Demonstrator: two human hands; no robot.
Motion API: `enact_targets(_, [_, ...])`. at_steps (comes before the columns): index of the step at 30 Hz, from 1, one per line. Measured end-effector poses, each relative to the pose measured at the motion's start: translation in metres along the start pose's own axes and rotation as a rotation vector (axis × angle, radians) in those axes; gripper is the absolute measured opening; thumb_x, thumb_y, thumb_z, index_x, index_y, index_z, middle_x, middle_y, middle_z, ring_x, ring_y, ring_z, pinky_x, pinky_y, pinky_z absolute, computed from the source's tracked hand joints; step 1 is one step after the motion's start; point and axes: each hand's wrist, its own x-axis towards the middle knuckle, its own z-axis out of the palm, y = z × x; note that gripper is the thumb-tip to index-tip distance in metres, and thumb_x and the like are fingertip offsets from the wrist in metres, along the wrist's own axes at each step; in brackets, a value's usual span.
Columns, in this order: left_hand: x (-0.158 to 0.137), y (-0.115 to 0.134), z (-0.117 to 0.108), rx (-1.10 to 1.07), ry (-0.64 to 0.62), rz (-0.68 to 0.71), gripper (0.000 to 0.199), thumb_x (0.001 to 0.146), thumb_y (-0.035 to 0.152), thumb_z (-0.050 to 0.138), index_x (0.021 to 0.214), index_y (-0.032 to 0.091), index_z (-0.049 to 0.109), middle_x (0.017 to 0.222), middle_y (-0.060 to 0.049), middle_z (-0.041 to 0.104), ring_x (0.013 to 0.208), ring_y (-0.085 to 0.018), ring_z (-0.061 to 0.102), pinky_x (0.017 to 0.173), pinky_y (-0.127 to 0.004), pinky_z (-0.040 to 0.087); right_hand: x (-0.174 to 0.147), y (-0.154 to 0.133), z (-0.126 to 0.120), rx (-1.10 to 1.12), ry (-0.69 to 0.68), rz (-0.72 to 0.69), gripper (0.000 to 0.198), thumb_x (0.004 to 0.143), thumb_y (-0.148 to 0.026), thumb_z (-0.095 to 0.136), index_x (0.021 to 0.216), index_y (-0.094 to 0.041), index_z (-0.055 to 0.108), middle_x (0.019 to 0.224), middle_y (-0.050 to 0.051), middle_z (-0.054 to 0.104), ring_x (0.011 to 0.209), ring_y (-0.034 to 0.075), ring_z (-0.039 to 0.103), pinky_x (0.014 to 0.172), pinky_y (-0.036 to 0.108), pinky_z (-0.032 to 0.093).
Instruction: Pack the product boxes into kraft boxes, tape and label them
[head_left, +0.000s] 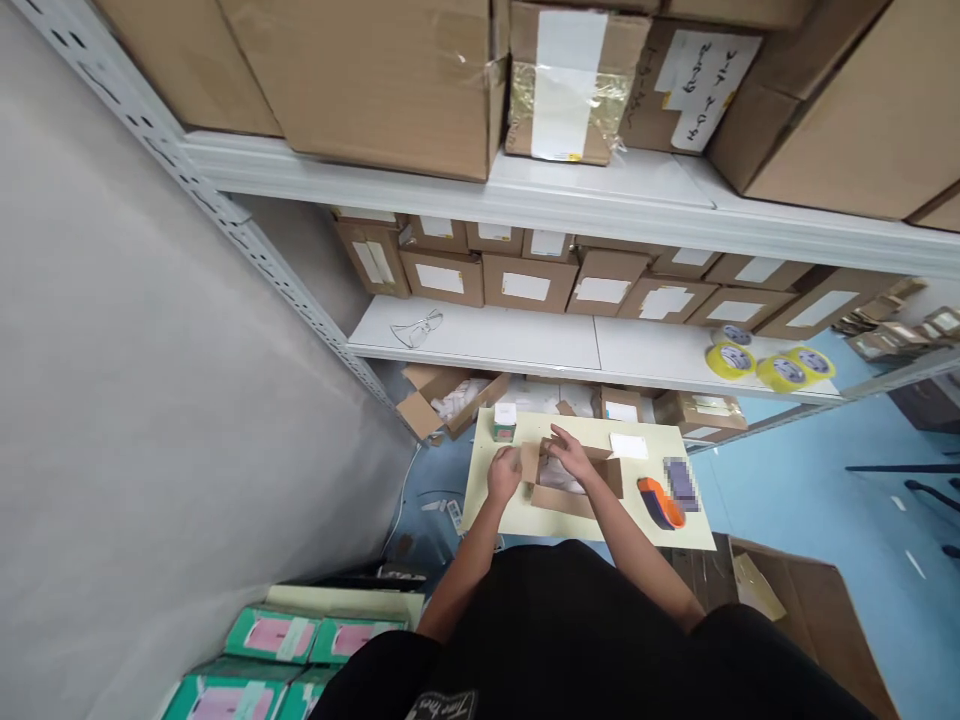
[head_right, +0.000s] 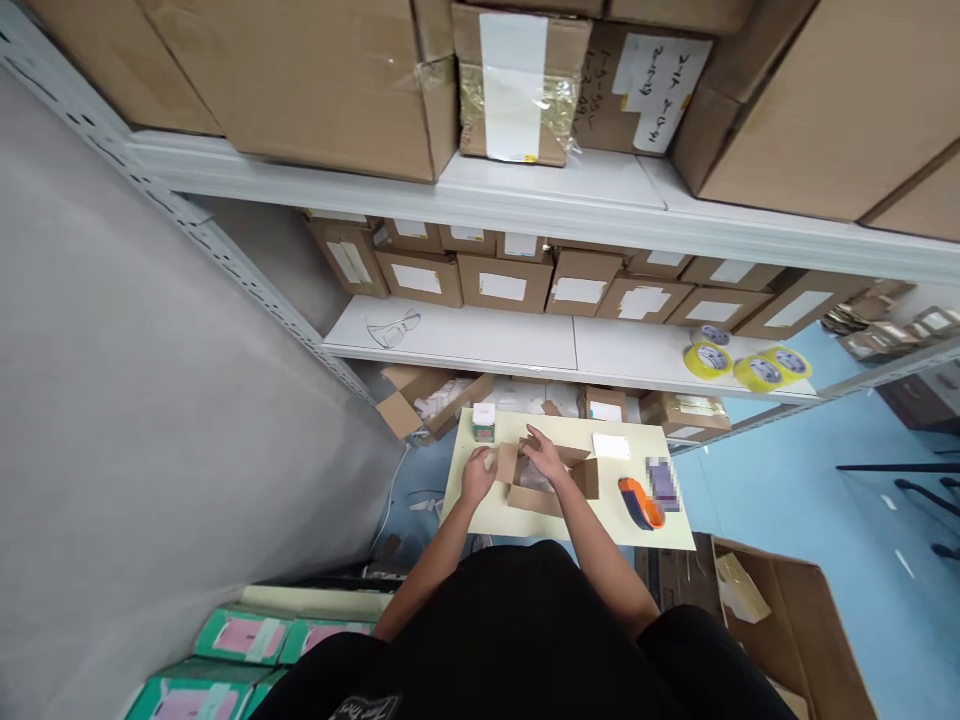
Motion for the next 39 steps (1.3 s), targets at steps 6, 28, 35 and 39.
enact_targets(6, [0.057, -0.015, -0.066, 0.025, 0.032, -0.103, 0.083, 0.084, 0.017, 0.074, 0.159, 0.025, 0.041, 0.165, -0.014, 0.042, 0.145, -0.031, 0.051, 0.115, -0.043, 0.048, 0.066, -0.007, 0.080, 0.074, -0.057, 0.084, 0.080, 0.075, -0.040, 0.074, 0.151, -0.026, 0.056, 0.160, 0.011, 0.052, 0.148, 0.034, 0.049, 0.123, 0.056, 0.036])
enact_targets(28, [0.072, -0.003, -0.171, 0.190, -0.002, 0.091, 0.061, 0.074, 0.031, 0.088, 0.131, 0.026, 0.068, 0.127, -0.009, 0.065, 0.114, -0.029, 0.068, 0.103, -0.039, 0.055, 0.020, -0.030, 0.072, 0.162, 0.083, 0.084, 0.056, 0.085, -0.042, 0.069, 0.138, -0.026, 0.067, 0.149, 0.012, 0.063, 0.134, 0.031, 0.062, 0.112, 0.051, 0.051])
enact_targets(35, [0.059, 0.029, -0.157, -0.216, -0.202, 0.187, 0.073, 0.074, 0.031, 0.089, 0.140, 0.021, 0.060, 0.145, -0.010, 0.059, 0.099, -0.019, 0.073, 0.085, -0.032, 0.063, -0.026, -0.027, 0.017, 0.248, 0.344, 0.191, 0.063, 0.086, -0.059, 0.071, 0.138, -0.023, 0.068, 0.149, 0.012, 0.063, 0.137, 0.033, 0.060, 0.113, 0.049, 0.052])
enact_targets(39, [0.046, 0.045, -0.094, -0.290, -0.381, 0.165, 0.080, 0.078, 0.026, 0.085, 0.152, 0.023, 0.052, 0.158, -0.011, 0.052, 0.112, -0.023, 0.073, 0.096, -0.035, 0.062, -0.060, -0.014, -0.017, 0.250, 0.397, 0.123, 0.062, 0.086, -0.059, 0.069, 0.134, -0.020, 0.070, 0.129, 0.012, 0.075, 0.119, 0.032, 0.070, 0.103, 0.048, 0.058])
